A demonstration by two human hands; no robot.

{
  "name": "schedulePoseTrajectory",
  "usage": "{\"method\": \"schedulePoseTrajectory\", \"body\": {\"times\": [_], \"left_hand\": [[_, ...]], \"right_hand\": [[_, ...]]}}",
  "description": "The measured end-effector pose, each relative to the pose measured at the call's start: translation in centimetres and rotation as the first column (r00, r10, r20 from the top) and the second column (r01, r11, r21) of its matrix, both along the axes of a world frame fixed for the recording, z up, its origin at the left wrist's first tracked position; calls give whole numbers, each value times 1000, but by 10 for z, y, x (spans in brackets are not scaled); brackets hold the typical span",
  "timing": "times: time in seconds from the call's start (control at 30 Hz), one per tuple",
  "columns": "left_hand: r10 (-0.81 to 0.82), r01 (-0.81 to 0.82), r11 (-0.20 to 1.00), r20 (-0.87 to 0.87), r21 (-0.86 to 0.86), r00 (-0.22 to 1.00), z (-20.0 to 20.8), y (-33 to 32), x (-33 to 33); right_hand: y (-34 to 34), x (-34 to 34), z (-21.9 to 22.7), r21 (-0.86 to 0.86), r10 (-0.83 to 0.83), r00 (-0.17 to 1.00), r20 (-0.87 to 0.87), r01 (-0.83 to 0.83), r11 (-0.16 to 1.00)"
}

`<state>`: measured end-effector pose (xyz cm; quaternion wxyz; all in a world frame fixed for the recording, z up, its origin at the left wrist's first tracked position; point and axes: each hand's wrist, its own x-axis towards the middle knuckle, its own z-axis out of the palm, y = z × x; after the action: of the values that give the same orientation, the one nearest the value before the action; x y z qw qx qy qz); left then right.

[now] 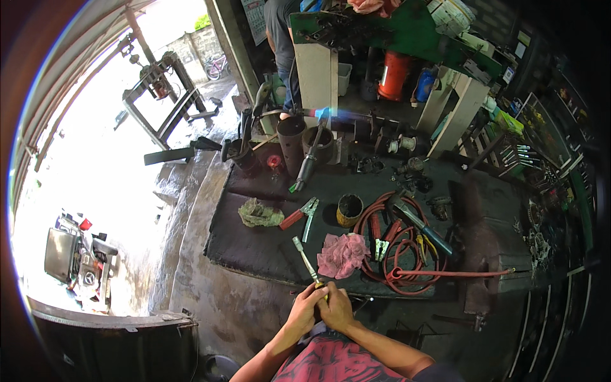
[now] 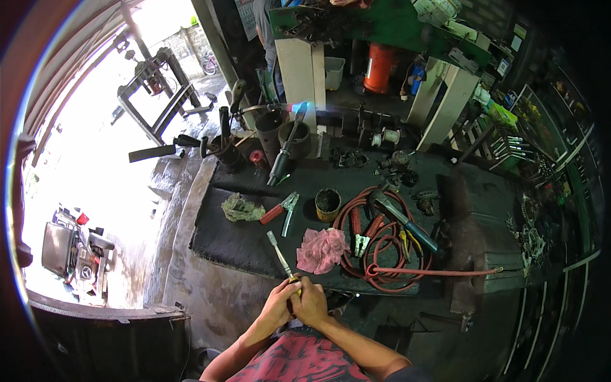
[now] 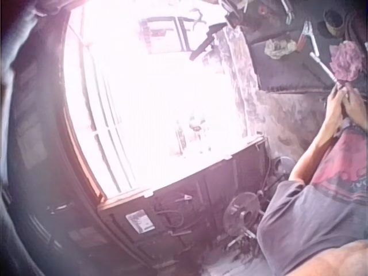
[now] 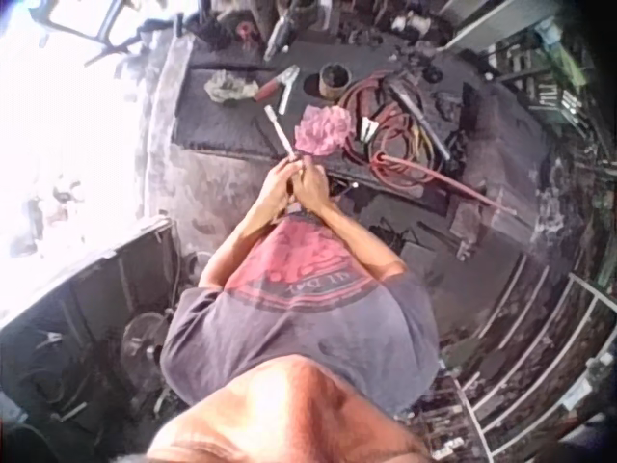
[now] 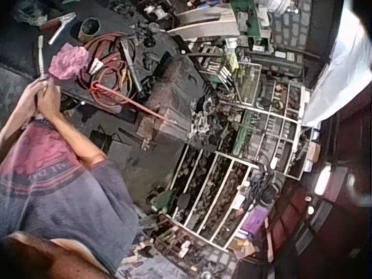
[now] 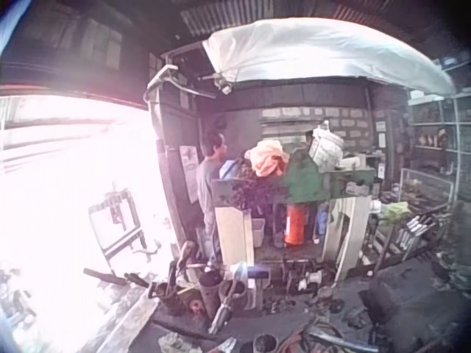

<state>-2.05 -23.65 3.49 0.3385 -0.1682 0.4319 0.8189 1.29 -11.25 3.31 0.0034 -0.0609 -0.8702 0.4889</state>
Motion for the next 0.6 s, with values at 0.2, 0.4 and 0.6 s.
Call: {"method": "schedulePoseTrajectory", "body": {"times": [0.2,0.4,0.6], "left_hand": [[-61,58,986,-19,-156,998,7,-25,-9],[-101,38,921,-142,-388,985,23,-44,-21],[-195,10,785,-232,-619,953,18,-55,-23]], "right_hand": [[-3,-1,4,24,202,979,-32,-201,979],[-3,0,9,-374,359,933,-9,-336,864],[-32,-13,12,-177,291,945,-146,-315,932]]}}
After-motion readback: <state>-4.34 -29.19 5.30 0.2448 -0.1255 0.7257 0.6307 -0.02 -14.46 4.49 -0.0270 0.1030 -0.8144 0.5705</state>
